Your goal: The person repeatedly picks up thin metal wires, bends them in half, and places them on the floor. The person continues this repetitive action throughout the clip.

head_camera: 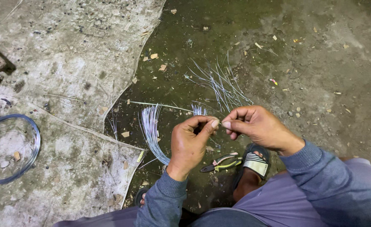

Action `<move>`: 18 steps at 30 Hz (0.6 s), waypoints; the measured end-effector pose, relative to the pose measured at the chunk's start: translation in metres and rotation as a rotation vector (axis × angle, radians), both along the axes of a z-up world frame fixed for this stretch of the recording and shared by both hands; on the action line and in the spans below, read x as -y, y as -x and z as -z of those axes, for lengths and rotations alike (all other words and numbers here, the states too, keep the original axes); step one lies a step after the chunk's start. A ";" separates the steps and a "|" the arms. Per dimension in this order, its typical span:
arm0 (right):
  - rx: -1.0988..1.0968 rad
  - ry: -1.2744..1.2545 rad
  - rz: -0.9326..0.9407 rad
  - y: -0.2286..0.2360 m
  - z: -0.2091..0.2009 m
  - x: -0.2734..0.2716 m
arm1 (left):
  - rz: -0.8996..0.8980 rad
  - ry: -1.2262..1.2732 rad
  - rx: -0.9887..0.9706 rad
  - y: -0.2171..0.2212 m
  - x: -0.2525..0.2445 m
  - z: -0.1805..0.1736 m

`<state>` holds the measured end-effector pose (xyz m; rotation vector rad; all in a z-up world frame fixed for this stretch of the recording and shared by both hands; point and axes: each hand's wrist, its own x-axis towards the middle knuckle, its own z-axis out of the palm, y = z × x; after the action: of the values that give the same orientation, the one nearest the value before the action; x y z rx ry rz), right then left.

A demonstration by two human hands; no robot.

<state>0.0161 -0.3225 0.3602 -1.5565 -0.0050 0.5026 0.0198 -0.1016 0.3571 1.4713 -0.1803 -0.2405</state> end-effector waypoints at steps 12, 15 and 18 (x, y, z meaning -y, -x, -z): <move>0.007 0.053 0.093 0.002 0.014 -0.005 | -0.032 -0.111 -0.012 0.000 0.003 0.001; 0.016 0.089 0.119 0.003 0.015 -0.006 | -0.110 -0.176 0.091 0.008 0.012 -0.001; 0.049 0.084 0.116 0.004 0.018 -0.008 | -0.200 -0.342 0.299 0.020 0.021 -0.004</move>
<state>0.0124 -0.3148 0.3417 -1.6407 0.0689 0.3771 0.0000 -0.1221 0.3607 1.8496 -0.2395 0.1201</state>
